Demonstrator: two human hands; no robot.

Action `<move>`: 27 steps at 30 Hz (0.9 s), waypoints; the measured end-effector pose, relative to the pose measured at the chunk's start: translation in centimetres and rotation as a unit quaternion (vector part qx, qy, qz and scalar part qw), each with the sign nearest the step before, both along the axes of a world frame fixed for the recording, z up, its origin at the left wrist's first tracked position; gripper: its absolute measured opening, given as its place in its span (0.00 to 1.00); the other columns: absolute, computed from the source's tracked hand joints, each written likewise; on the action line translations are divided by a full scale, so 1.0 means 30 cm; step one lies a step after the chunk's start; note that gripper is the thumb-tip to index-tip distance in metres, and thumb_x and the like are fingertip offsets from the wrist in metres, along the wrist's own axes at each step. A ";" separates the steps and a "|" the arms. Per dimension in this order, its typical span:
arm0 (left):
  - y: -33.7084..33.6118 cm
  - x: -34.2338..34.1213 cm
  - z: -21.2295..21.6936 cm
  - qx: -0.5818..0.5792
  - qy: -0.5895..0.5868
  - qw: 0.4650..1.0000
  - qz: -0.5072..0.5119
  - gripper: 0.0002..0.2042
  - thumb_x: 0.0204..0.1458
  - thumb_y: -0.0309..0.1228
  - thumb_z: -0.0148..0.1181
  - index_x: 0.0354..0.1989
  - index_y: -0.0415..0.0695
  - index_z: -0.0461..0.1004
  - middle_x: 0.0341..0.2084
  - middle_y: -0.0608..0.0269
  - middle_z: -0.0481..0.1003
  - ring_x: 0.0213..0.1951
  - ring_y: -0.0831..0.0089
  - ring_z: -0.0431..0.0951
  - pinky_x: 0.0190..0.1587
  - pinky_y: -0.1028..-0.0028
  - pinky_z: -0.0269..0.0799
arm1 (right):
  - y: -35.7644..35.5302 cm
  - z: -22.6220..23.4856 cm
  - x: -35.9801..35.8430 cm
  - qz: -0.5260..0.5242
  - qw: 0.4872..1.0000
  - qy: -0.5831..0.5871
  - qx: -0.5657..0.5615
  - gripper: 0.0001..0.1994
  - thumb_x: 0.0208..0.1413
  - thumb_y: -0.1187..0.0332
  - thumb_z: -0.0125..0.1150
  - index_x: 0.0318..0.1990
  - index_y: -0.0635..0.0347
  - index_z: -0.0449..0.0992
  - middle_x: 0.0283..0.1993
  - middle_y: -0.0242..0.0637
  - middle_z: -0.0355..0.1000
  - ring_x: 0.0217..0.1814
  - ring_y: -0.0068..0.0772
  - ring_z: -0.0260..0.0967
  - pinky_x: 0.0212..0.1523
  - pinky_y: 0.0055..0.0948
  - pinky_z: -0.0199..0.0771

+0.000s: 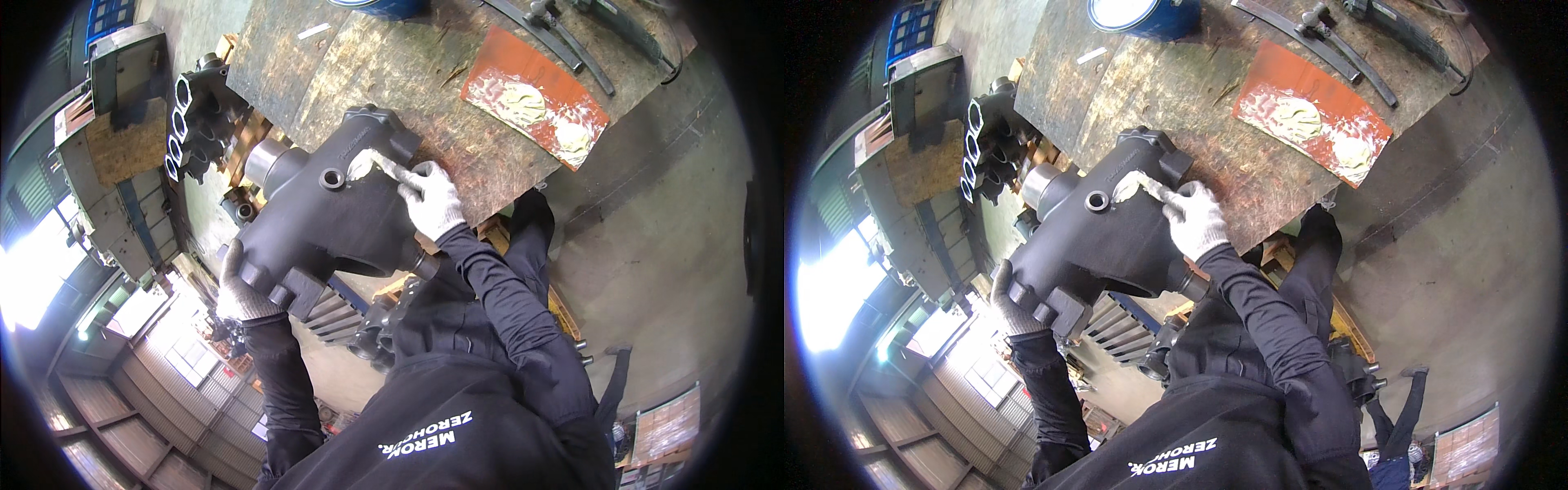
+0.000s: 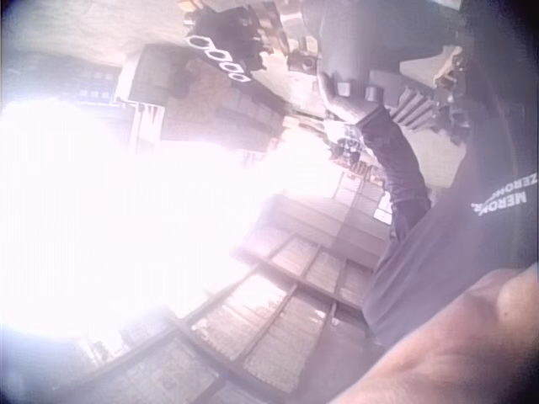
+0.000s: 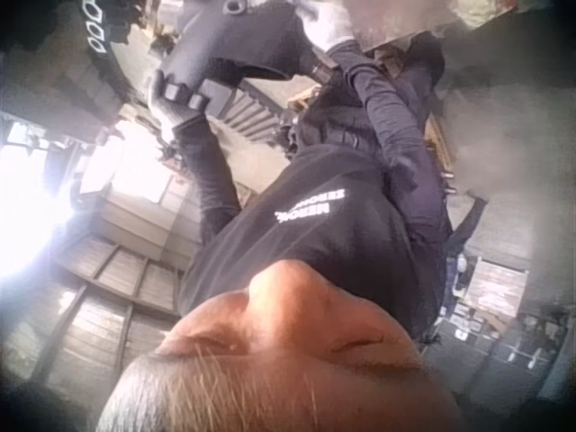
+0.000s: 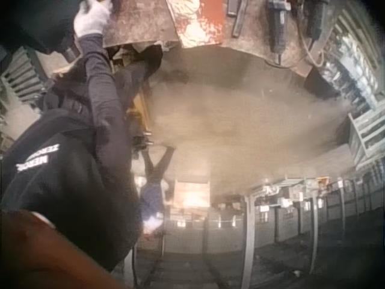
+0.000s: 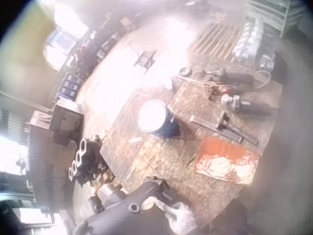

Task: The person picks up a black metal exhaust manifold from a pallet and places it on a workbench. Using a small metal spatula, they scoop a white paste from a container and apply it to several areas on the manifold surface, rotating the part to reach different sides.

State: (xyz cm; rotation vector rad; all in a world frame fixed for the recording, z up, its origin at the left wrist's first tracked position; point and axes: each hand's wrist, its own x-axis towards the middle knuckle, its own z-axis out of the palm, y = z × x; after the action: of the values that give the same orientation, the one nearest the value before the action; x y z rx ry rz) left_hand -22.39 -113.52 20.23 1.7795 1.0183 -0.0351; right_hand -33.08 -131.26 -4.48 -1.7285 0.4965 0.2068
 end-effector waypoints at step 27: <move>0.047 -0.027 -0.012 0.020 -0.011 1.000 0.016 0.17 0.53 0.39 0.67 0.46 0.41 0.76 0.36 0.58 0.78 0.36 0.61 0.82 0.41 0.62 0.82 | 0.019 0.013 -0.049 0.082 0.994 -0.070 0.030 0.16 0.57 0.67 0.68 0.52 0.32 0.83 0.47 0.36 0.72 0.53 0.43 0.70 0.56 0.37 0.72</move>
State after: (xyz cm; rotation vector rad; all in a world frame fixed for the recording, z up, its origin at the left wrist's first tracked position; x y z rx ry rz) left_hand -23.20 -112.10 19.87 1.7971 1.0378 0.0240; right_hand -34.56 -130.68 -4.10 -1.7113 0.2421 0.2134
